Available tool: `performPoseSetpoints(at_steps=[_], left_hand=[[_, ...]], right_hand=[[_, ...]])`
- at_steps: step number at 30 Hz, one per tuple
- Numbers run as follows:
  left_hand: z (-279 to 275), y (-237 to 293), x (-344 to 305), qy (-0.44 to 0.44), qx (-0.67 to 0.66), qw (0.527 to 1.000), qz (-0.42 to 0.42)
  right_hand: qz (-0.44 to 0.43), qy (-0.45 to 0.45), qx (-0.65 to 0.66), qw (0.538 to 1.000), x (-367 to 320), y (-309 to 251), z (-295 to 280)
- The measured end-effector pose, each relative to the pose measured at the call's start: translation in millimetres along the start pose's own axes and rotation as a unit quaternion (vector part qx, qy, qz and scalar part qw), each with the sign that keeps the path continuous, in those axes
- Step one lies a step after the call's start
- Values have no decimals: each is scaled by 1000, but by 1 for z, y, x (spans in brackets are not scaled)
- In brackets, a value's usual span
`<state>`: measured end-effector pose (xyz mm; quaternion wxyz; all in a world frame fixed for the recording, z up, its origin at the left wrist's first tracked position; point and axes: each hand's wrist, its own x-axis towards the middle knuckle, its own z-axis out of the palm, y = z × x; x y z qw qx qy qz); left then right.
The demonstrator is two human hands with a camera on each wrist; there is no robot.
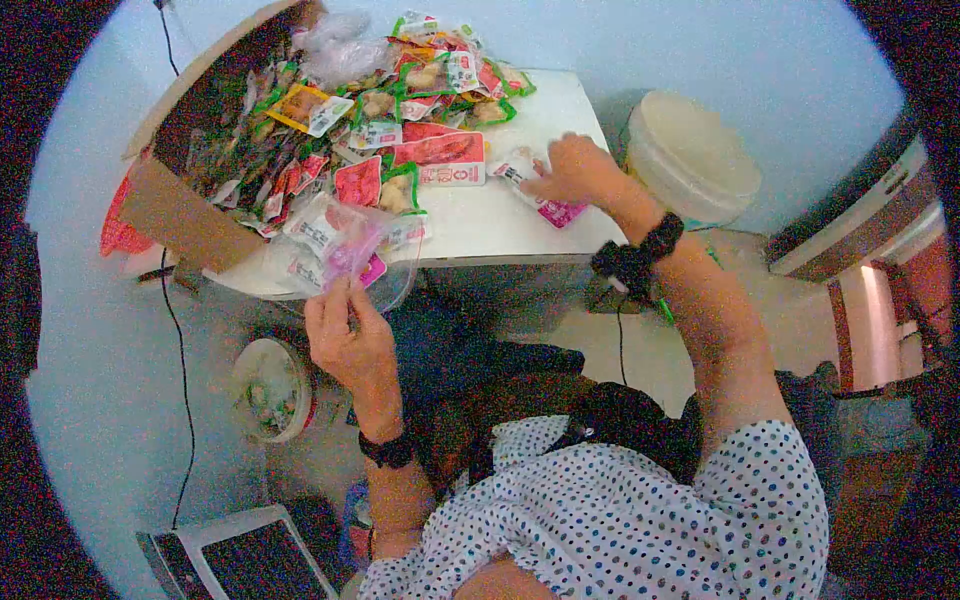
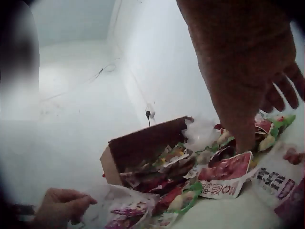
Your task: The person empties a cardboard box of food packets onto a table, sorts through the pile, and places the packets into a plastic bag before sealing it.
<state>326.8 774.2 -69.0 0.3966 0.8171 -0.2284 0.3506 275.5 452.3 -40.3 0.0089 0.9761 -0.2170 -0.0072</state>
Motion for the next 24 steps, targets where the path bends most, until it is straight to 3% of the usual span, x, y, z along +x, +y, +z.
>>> performPoseSetpoints(at_steps=[2, 4, 7, 13, 16, 20, 24], left_hand=[[1, -1, -2, -3, -9, 1000, -13], [1, -3, -2, 1, -3, 1000, -1], [-1, -7, 0, 14, 12, 999, 30], [-2, -5, -1, 16, -31, 999, -1], [-2, -5, -2, 9, -40, 999, -14], [-6, 2, 1, 6, -52, 998, -23], [-9, 3, 5, 24, -59, 998, -16]], right_hand=[[8, -7, 4, 1000, -18, 4, 6], [3, 80, 64, 995, -29, 14, 20], [54, 68, 199, 976, -32, 20, 18], [44, 81, 471, 878, -64, -9, -29], [13, 34, 519, 854, -90, -34, -43], [20, -70, 679, 730, -109, -71, -45], [16, -121, 751, 649, -109, -102, -25]])
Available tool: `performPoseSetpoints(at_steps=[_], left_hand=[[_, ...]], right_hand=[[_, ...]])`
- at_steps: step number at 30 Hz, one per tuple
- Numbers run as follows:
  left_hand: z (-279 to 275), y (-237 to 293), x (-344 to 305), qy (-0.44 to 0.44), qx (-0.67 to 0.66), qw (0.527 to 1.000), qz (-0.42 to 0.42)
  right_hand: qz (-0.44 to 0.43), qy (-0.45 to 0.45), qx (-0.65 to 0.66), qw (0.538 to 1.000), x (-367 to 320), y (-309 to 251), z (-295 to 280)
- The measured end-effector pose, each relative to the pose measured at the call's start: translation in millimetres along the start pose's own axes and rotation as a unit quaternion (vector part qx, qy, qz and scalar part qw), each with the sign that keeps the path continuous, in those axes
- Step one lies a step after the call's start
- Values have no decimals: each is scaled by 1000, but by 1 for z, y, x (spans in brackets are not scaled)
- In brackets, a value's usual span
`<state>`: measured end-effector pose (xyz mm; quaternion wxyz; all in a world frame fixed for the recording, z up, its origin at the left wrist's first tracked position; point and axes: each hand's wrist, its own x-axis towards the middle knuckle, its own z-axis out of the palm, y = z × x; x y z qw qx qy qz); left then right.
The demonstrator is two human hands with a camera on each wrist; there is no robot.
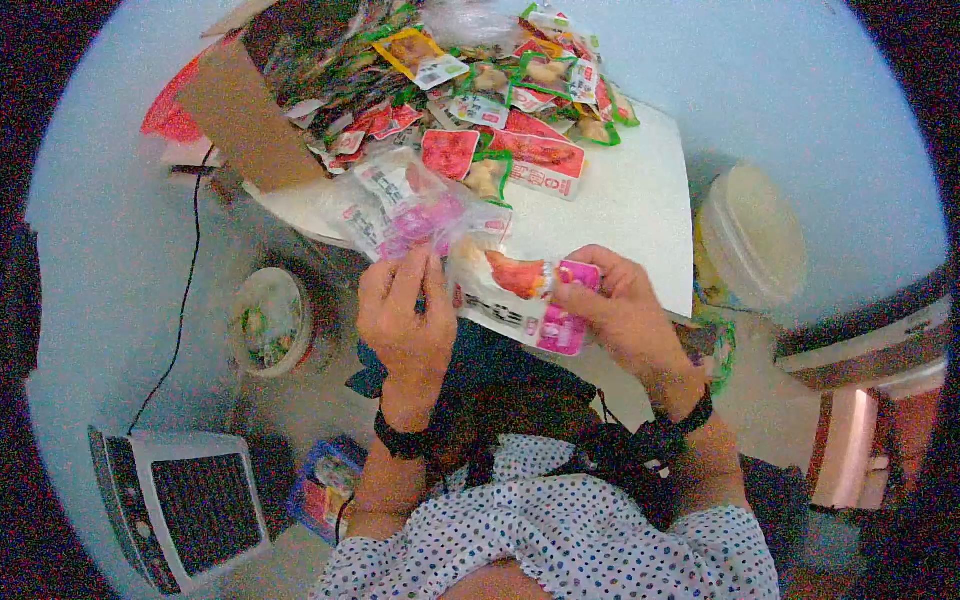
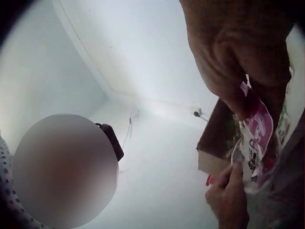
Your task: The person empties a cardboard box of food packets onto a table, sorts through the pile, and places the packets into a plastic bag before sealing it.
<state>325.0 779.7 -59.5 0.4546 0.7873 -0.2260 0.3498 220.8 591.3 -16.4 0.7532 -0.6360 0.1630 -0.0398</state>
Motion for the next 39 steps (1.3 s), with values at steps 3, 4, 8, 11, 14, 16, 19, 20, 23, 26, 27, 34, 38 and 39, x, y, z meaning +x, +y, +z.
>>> performPoseSetpoints(at_steps=[3, 4, 8, 11, 14, 16, 19, 20, 23, 26, 27, 34, 38, 39], left_hand=[[-3, 0, 2, -5, -1, 1000, 1], [-4, 0, 3, -8, 3, 1000, 4], [-7, -2, 5, -7, 37, 999, 17], [-11, -5, 9, -7, 69, 997, 25], [-12, -3, 9, -21, 57, 998, 22], [-10, -1, 9, -26, 39, 999, 19], [-7, 0, 9, -25, 19, 999, 13], [-7, 1, 11, -24, 13, 1000, 11], [-5, 2, 14, -14, -4, 1000, 8], [-2, 6, 14, -19, -21, 1000, 12], [-1, 7, 14, -22, -25, 999, 16], [-7, 2, 13, -31, -19, 999, 2], [-4, -2, 5, -32, -13, 999, 21], [-3, -1, 4, -36, -10, 999, 32]], right_hand=[[2, -4, 51, 999, 11, 8, 19], [-11, -7, 69, 998, 16, 11, 26], [-21, 0, 120, 992, 29, 9, 49], [-36, 41, 114, 992, 33, -3, 53], [-60, 56, 146, 986, 34, -12, 52], [-54, 30, 169, 984, 36, -2, 55], [-17, -13, 190, 982, 40, 4, 67], [0, -30, 195, 980, 42, 6, 72], [5, -91, 213, 973, 61, 13, 88], [-30, -139, 220, 965, 88, 25, 113], [-48, -149, 232, 960, 94, 28, 116], [-74, -6, -364, 929, 78, 16, 79], [-285, 154, -434, 841, 68, 13, 61], [-384, 217, -483, 757, 72, 9, 55]])
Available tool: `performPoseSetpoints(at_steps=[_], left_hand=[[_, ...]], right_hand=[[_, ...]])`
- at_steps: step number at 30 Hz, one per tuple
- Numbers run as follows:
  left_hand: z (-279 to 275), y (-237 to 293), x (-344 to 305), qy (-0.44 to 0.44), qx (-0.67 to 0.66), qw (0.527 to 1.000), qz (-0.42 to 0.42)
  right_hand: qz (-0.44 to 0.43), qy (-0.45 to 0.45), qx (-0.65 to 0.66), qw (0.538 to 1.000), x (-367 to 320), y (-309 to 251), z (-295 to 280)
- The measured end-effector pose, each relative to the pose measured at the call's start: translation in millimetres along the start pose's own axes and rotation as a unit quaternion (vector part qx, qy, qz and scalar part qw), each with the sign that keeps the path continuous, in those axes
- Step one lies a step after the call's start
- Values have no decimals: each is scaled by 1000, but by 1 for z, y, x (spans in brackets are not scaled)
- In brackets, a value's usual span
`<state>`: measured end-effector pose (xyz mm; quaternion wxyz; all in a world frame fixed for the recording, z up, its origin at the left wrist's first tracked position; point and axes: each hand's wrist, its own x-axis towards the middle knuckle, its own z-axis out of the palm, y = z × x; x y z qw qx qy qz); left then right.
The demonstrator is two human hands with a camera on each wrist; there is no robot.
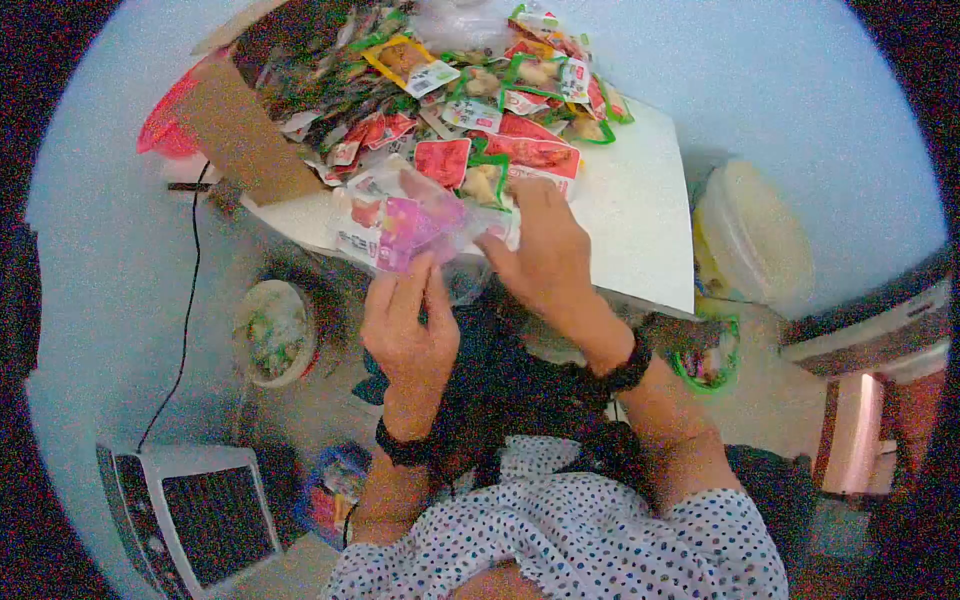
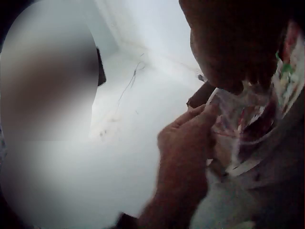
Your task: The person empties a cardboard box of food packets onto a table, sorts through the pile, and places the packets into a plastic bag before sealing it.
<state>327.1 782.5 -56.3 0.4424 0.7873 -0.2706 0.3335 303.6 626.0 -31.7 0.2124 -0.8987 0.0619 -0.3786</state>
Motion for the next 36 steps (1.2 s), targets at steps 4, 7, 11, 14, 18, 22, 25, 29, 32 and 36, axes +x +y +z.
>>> performPoseSetpoints(at_steps=[4, 7, 11, 14, 18, 22, 25, 29, 32, 36], left_hand=[[-4, 4, 1, -1, 89, 996, 0], [-8, 2, -19, -36, 106, 992, -60], [-29, -30, -25, -12, 55, 998, -42], [-89, -15, 16, 51, 21, 997, -46], [-152, 10, 40, 7, -124, 973, -194], [-174, 24, 17, -149, -168, 939, -260], [-170, 20, -16, -233, -191, 892, -336], [-156, 8, -40, -217, -204, 872, -389], [-157, 11, -42, -181, -201, 878, -394], [-155, 13, -38, -177, -190, 878, -402]], right_hand=[[-33, -31, -1, 999, 15, 26, 21], [-11, -123, 31, 992, 25, 36, 20], [-43, -124, 122, 984, 37, 15, 12], [-93, -105, 155, 978, 53, -30, -18], [-136, -154, 185, 961, 53, -73, -63], [-86, -369, 224, 898, 22, -50, -70], [-17, -492, 229, 840, -6, -33, -66], [17, -508, 248, 825, -20, -23, -51], [25, -508, 260, 821, -14, -19, -48], [-28, -471, 321, 821, -21, 12, -35]])
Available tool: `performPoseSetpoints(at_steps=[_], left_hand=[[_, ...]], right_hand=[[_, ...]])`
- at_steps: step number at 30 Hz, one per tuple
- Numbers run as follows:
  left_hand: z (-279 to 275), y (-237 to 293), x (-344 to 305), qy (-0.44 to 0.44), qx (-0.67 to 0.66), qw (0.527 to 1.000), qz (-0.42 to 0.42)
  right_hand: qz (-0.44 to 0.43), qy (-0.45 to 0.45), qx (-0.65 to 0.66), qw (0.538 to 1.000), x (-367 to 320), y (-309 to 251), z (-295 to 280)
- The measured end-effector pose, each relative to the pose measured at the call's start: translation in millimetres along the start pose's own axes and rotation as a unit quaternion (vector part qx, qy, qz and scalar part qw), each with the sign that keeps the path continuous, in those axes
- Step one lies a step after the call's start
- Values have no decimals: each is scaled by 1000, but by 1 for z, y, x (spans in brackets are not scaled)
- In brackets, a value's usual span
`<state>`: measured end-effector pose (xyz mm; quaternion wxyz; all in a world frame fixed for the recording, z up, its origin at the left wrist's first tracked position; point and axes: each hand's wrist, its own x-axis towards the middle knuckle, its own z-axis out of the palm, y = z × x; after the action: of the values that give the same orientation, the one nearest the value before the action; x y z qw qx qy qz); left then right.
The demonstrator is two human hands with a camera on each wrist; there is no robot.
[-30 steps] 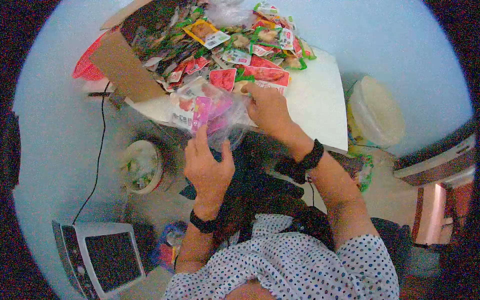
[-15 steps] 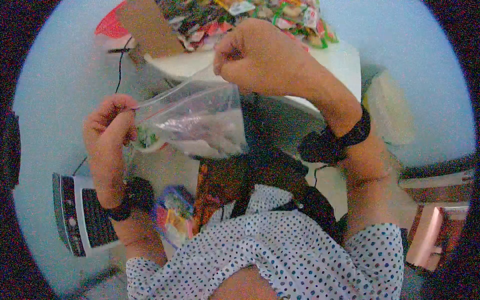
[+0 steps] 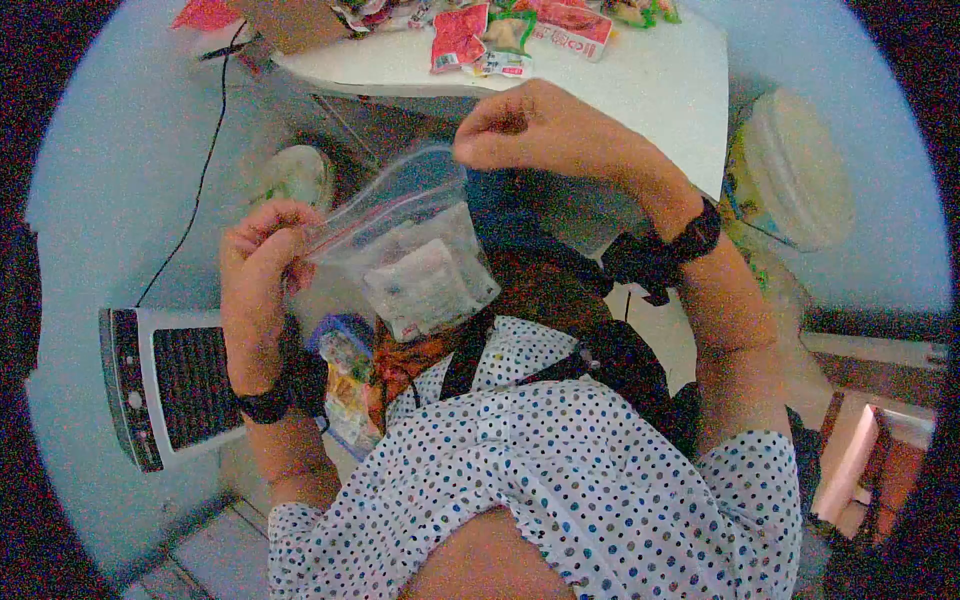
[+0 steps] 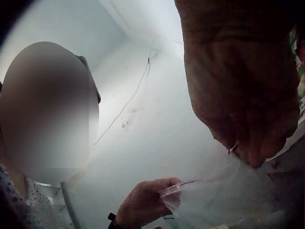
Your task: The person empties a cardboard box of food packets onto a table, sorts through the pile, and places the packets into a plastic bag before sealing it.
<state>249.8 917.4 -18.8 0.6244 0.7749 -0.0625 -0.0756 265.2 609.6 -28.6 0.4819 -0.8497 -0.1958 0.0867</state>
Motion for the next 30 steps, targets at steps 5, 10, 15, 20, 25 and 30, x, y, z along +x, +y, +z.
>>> performPoseSetpoints(at_steps=[5, 10, 15, 20, 25, 30], left_hand=[[-2, -6, 11, -22, -9, 1000, 7], [-13, -11, 21, -30, -8, 1000, 5], [-20, -39, 37, 20, -12, 1000, -2], [-1, -90, 41, 68, -81, 994, -15], [9, -93, 41, -31, -237, 970, -42], [13, -114, 50, 22, -257, 965, -55]], right_hand=[[-42, 15, 64, 997, 8, 28, 22], [-55, 61, 208, 975, 31, 46, 47], [-5, 69, 346, 936, 48, 55, 61], [30, 110, 433, 894, 52, 55, 68], [63, 210, 289, 932, 43, 41, 67], [72, 254, 124, 957, 46, 49, 77]])
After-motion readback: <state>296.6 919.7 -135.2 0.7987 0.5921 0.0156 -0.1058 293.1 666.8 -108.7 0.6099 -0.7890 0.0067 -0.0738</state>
